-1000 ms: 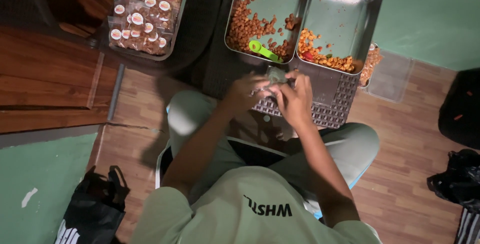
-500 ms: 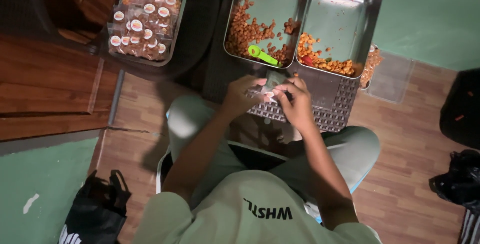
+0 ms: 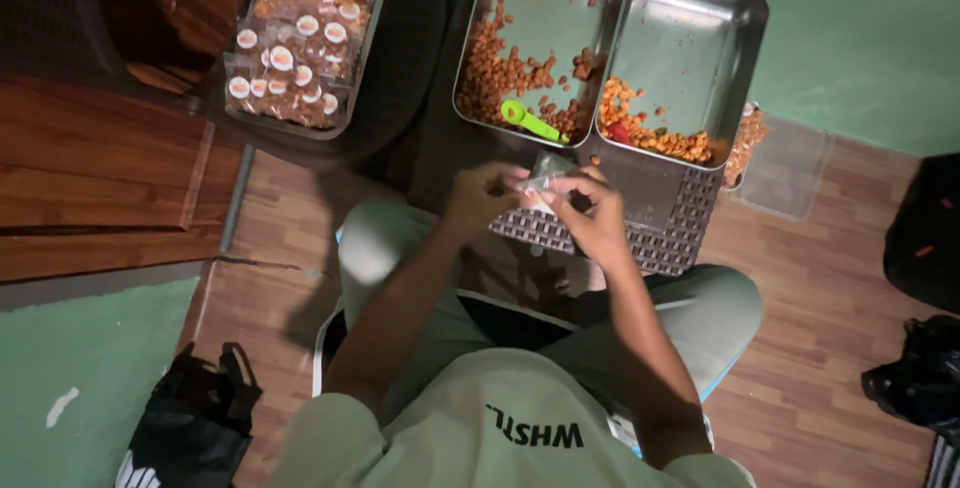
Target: Scooping small snacks from a tray into plastic bags using a measuring spoon for packaging.
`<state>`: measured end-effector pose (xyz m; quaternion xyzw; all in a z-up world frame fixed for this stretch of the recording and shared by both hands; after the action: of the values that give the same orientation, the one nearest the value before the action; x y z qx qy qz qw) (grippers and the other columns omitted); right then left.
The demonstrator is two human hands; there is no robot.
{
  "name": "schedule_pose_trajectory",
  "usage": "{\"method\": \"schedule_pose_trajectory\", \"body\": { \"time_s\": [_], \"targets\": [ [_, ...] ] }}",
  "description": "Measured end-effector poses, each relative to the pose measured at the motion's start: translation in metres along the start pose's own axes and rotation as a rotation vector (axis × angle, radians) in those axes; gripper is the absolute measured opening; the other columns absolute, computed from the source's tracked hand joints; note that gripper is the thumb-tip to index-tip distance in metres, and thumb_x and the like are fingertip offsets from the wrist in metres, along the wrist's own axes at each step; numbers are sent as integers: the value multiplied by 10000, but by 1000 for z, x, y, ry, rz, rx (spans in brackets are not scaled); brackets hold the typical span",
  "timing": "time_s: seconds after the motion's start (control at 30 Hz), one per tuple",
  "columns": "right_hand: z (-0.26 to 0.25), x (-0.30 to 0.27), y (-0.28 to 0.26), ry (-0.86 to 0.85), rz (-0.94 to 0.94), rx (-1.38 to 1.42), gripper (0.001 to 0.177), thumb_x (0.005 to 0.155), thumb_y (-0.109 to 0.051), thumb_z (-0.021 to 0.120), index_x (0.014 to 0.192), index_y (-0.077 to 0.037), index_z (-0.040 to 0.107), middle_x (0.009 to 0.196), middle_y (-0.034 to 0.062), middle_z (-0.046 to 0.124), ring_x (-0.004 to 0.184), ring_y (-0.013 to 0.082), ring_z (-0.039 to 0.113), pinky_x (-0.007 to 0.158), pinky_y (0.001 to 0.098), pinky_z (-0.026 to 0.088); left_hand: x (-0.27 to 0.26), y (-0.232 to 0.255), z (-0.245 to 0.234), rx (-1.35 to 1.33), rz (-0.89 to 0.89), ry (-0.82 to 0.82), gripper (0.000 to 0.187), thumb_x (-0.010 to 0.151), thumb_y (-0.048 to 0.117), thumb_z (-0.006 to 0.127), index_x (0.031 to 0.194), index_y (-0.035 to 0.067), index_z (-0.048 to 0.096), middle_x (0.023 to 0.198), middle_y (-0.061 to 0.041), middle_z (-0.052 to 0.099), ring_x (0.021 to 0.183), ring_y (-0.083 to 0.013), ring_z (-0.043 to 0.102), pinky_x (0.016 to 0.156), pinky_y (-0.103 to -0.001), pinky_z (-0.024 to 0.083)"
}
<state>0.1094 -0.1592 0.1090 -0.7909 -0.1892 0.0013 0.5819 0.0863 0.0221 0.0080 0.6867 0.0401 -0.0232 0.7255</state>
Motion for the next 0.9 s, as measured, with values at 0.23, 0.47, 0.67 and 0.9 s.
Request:
{"method": "schedule_pose_trajectory", "body": {
  "time_s": [0.23, 0.47, 0.67, 0.9],
  "targets": [
    [1, -1, 2, 34, 44, -33, 88, 889, -103, 825, 907, -29, 780, 755, 144, 616, 735, 275, 629, 712, 364, 477, -5, 73, -8, 215, 244, -28, 797, 618, 422, 988, 1316, 164, 701, 958, -111, 737, 909, -272, 734, 796, -383, 588],
    [9, 11, -24, 40, 78, -58, 54, 881, -111, 822, 871, -67, 792, 721, 116, 627, 707, 255, 624, 692, 366, 482, -10, 99, 28, 710, 776, 0, 712, 901, 717, 593, 1328, 152, 660, 1152, -83, 708, 1144, -271, 668, 960, -388, 500],
    [10, 19, -21, 22, 101, 91, 60, 911, -103, 787, 911, -44, 772, 695, 93, 640, 743, 163, 570, 720, 330, 465, 2, 98, 31, 683, 903, 6, 582, 856, 528, 784, 1297, 166, 664, 1096, -49, 706, 984, -255, 690, 831, -377, 521],
    [18, 16, 3, -13, 92, 176, 263, 1019, -148, 666, 1145, 78, 711, 885, 197, 680, 963, 245, 582, 912, 455, 467, -4, 110, 26, 832, 1175, 153, 500, 861, 456, 819, 1208, 112, 712, 1049, -96, 691, 855, -278, 692, 732, -401, 558]
  ]
}}
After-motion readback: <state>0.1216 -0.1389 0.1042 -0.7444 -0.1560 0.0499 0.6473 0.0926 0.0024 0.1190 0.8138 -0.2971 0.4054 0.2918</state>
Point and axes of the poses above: each hand's wrist, its own x-axis towards the middle knuckle, its own z-axis out of the palm, y = z × x, the point moved 10 cm from there along x, towards the middle knuckle
